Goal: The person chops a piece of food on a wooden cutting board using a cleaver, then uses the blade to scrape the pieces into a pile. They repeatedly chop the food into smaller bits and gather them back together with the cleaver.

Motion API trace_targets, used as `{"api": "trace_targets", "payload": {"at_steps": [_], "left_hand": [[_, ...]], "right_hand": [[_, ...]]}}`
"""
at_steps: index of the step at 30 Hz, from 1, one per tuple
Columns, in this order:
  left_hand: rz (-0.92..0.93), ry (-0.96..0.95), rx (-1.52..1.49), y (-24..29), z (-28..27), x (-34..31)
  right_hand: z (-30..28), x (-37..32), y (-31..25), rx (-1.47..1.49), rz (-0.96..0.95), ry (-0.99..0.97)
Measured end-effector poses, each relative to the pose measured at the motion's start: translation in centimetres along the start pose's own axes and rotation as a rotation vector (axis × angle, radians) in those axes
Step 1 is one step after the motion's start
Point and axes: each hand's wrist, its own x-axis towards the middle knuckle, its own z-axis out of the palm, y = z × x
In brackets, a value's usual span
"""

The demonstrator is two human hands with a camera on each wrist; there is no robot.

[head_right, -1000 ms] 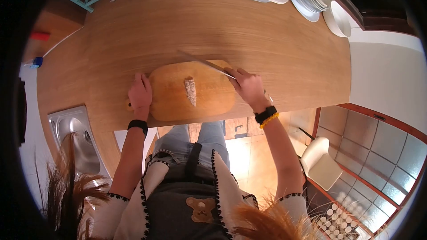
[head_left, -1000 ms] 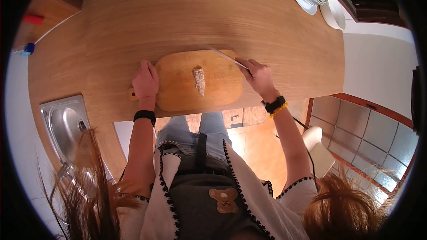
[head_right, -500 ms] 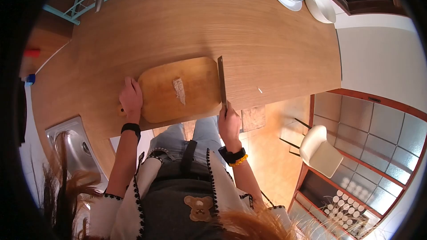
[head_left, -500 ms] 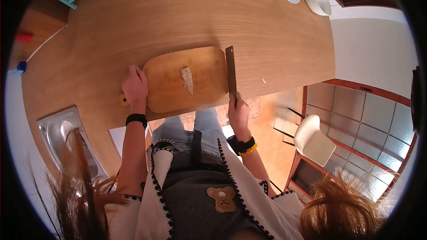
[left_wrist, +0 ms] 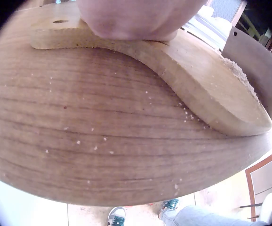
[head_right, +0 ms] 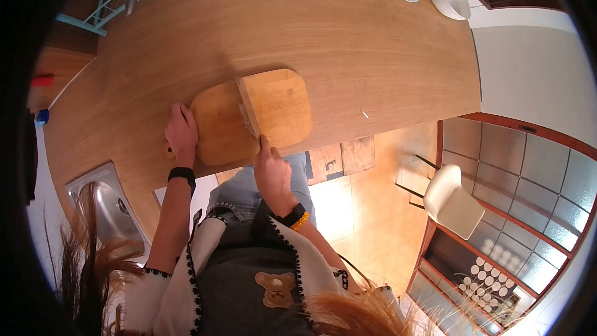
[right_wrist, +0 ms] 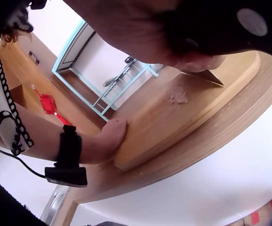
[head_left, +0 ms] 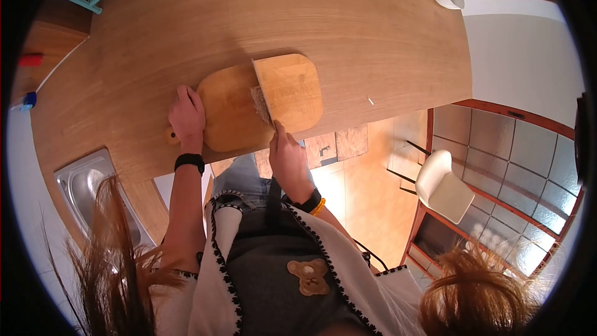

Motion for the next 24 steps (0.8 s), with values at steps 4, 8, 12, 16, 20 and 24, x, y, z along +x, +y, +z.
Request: {"api": "trace_targets", "payload": {"at_steps": [4, 8, 12, 16, 20, 24], "left_hand": [[-0.016, -0.031, 0.052, -0.2, 0.3, 0.1], [0.003, 0.025, 0.001, 0.2, -0.1, -0.1], [-0.007, 0.002, 0.04, -0.1, 0.2, 0.1], [0.01, 0.014, 0.03, 0.1, 0.0, 0.1], [0.009, 0.018, 0.036, -0.2, 0.1, 0.1], [-0.01, -0.005, 0.008, -0.1, 0.1, 0.1]], "right_hand": [[0.2, 0.0, 0.1, 0.114, -0.007, 0.055], [-1.6, 0.2, 1.3, 0.224, 0.077, -0.012], [-2.4, -0.8, -0.2, 0.27, 0.002, -0.074], [-0.4, -1.4, -1.5, 0.327, -0.132, -0.142], [0.1, -0.7, -1.9, 0.265, -0.122, -0.245], [0.1, -0.3, -0.9, 0.231, -0.106, -0.235]]}}
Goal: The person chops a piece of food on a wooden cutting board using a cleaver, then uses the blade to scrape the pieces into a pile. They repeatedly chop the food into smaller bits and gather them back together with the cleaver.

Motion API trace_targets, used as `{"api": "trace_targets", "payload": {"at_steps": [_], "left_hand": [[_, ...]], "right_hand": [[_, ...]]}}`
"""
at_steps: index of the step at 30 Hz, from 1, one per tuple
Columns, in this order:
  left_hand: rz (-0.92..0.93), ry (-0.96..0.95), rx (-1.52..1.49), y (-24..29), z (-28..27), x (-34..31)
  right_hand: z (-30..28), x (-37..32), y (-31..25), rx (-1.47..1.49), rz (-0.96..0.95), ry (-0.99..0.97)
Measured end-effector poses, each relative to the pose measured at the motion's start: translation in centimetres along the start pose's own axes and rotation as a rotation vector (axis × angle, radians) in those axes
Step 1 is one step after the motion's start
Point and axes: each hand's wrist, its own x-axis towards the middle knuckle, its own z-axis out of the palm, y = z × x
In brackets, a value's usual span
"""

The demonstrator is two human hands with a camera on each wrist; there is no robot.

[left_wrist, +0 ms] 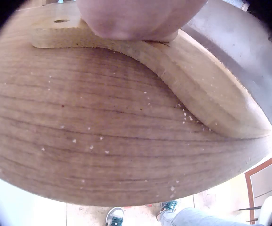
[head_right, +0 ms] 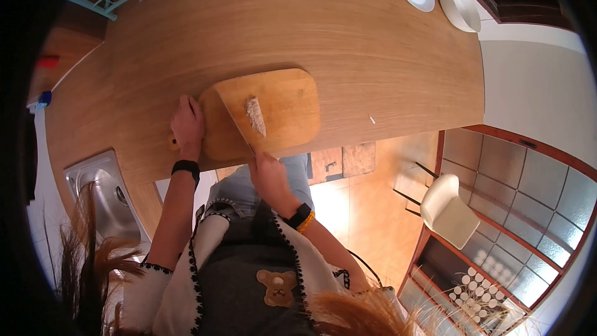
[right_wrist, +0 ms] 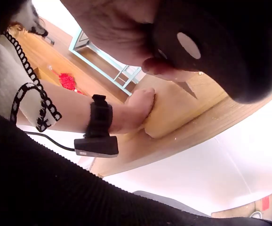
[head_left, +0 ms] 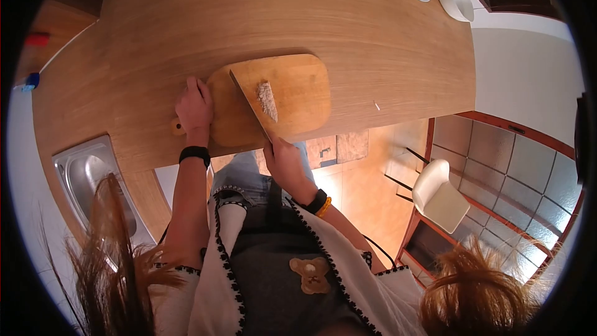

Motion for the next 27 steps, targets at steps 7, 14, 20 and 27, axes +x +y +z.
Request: {"api": "trace_targets", "payload": {"at_steps": [7, 14, 20, 27], "left_hand": [[0.001, 0.012, 0.006, 0.0, 0.1, -0.1], [0.015, 0.027, -0.003, -0.3, 0.3, 0.0], [0.039, 0.062, 0.038, -0.1, 0.1, 0.0], [0.009, 0.029, 0.041, 0.0, 0.1, 0.0]], "right_hand": [[-2.5, 1.1, 2.1, -0.041, -0.026, 0.055], [-3.3, 0.2, 0.6, -0.02, -0.085, -0.004], [-2.3, -0.6, 1.3, -0.01, -0.18, -0.013], [-4.6, 1.1, 2.2, 0.062, 0.008, 0.256]]}}
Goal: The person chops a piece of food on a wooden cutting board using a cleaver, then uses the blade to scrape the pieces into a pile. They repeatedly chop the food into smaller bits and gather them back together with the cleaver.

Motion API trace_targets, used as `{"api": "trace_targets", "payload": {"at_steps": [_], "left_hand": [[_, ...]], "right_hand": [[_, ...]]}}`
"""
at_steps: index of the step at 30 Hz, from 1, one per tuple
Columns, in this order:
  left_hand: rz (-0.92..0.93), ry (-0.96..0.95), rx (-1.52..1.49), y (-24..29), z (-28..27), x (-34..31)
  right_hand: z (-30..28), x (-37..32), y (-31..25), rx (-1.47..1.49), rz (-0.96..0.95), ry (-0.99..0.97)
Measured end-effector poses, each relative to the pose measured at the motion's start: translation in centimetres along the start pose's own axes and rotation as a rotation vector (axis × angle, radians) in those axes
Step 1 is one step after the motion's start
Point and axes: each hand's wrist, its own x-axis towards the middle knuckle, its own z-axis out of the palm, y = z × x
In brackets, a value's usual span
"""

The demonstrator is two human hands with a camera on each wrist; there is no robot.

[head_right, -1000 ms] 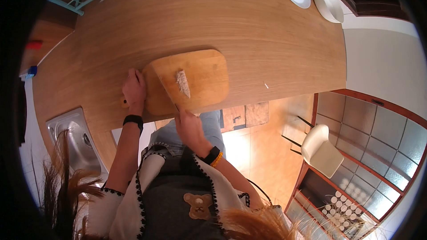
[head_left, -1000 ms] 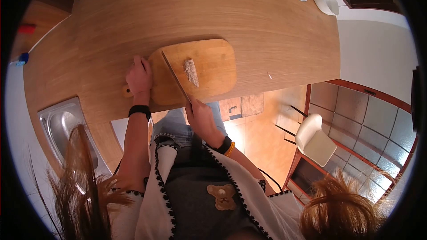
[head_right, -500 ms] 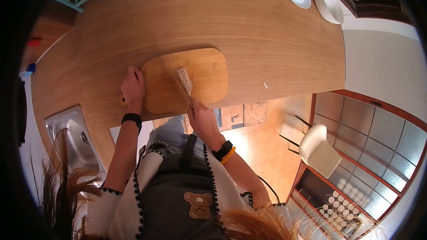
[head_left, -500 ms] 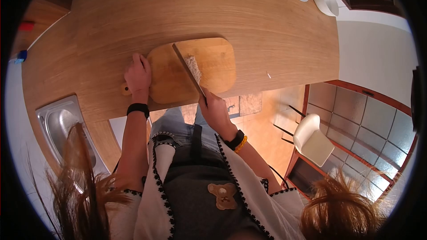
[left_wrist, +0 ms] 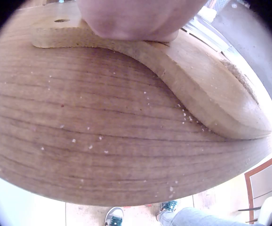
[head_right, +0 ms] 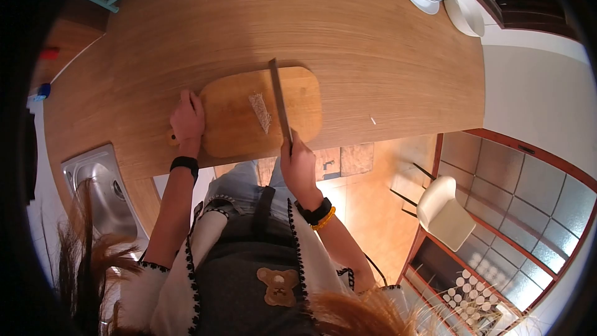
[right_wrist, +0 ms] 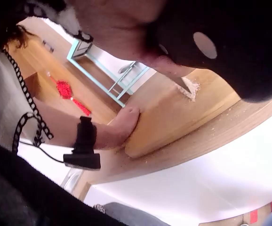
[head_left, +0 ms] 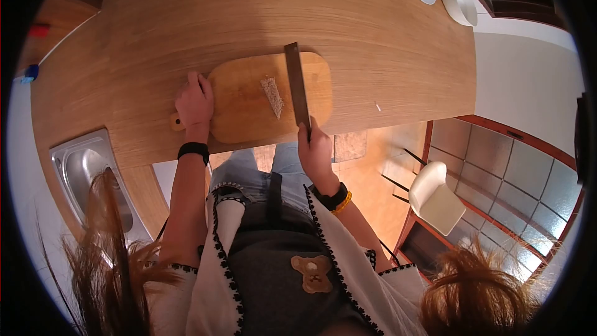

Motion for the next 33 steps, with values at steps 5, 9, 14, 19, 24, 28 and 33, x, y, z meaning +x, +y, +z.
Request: {"api": "trace_targets", "payload": {"at_steps": [5, 9, 14, 19, 24, 28, 33], "left_hand": [[0.016, 0.014, -0.015, 0.0, -0.3, 0.1], [-0.012, -0.013, -0.009, 0.1, -0.3, 0.1], [-0.025, -0.023, -0.014, -0.1, 0.0, 0.0], [-0.027, -0.026, -0.015, -0.1, 0.0, 0.0], [-0.036, -0.035, -0.008, -0.1, -0.1, -0.1], [-0.012, 0.008, -0.035, -0.2, 0.1, 0.0], [0.0, 0.02, -0.022, -0.2, 0.1, 0.0]], "right_hand": [[-0.2, 0.6, 0.9, -0.098, 0.109, -0.076], [1.6, -0.1, 1.0, -0.107, -0.001, -0.021], [2.1, -0.3, 0.9, -0.14, -0.068, 0.008], [1.7, -0.1, 0.2, -0.129, 0.022, -0.044], [2.5, -0.9, 0.1, -0.156, 0.062, -0.104], [3.0, -1.3, -0.6, -0.137, 0.069, -0.111], [3.0, -1.2, -0.6, -0.094, 0.082, -0.106]]}}
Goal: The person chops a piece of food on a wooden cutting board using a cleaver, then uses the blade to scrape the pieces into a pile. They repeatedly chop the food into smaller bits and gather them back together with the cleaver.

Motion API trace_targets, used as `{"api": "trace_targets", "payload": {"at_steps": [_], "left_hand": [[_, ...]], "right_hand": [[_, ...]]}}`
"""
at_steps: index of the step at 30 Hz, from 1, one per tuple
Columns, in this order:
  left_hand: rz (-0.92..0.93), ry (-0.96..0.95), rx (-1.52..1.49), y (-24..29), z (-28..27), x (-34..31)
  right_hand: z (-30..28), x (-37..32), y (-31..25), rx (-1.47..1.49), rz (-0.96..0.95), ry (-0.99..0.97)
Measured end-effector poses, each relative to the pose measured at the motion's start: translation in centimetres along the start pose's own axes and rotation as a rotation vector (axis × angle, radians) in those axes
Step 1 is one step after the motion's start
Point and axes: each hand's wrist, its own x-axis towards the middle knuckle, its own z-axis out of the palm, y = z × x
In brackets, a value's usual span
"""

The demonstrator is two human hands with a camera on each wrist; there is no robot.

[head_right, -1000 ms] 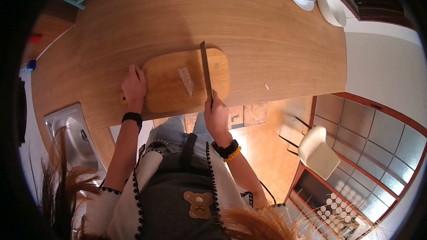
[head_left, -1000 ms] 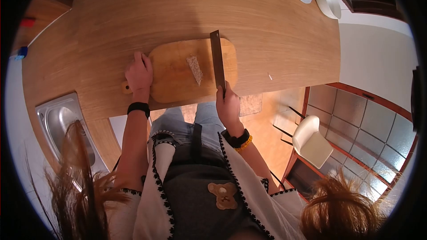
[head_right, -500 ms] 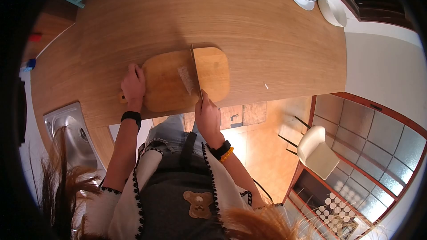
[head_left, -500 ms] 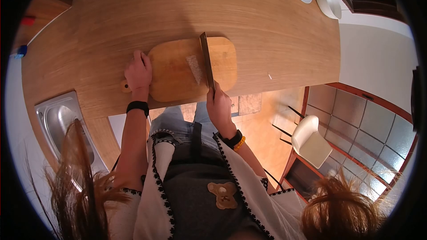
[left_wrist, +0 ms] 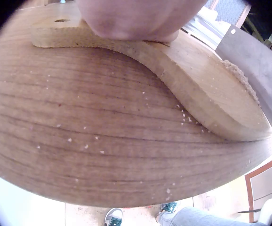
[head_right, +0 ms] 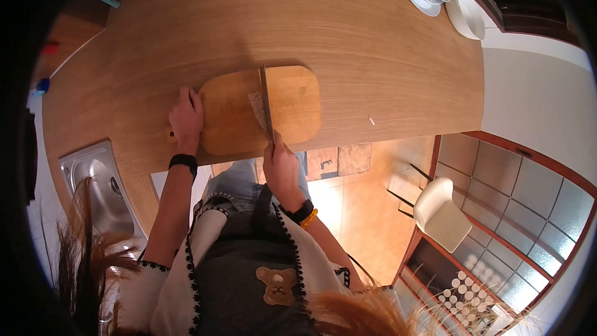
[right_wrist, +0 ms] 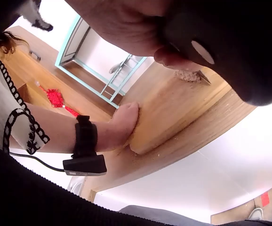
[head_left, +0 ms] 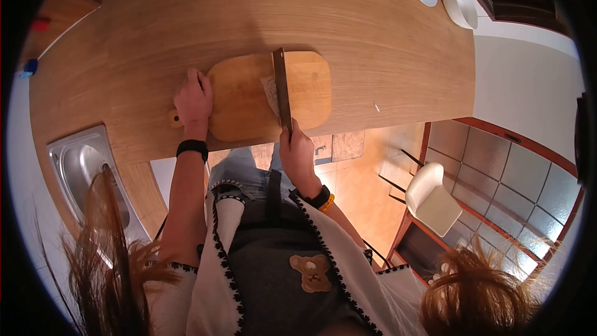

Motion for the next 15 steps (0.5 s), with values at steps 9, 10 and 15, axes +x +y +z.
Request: {"api": "trace_targets", "payload": {"at_steps": [9, 10, 15], "left_hand": [[0.01, -0.002, 0.014, -0.2, 0.2, 0.0], [0.008, -0.005, 0.008, -0.1, 0.2, 0.0], [0.004, -0.035, 0.037, 0.2, -0.3, 0.1]], "right_hand": [[-6.3, 6.9, 3.7, -0.109, -0.291, -0.017], [-7.3, 8.7, 4.0, -0.143, -0.355, -0.067], [-10.0, 15.7, 2.3, -0.408, -0.641, -0.19]]}}
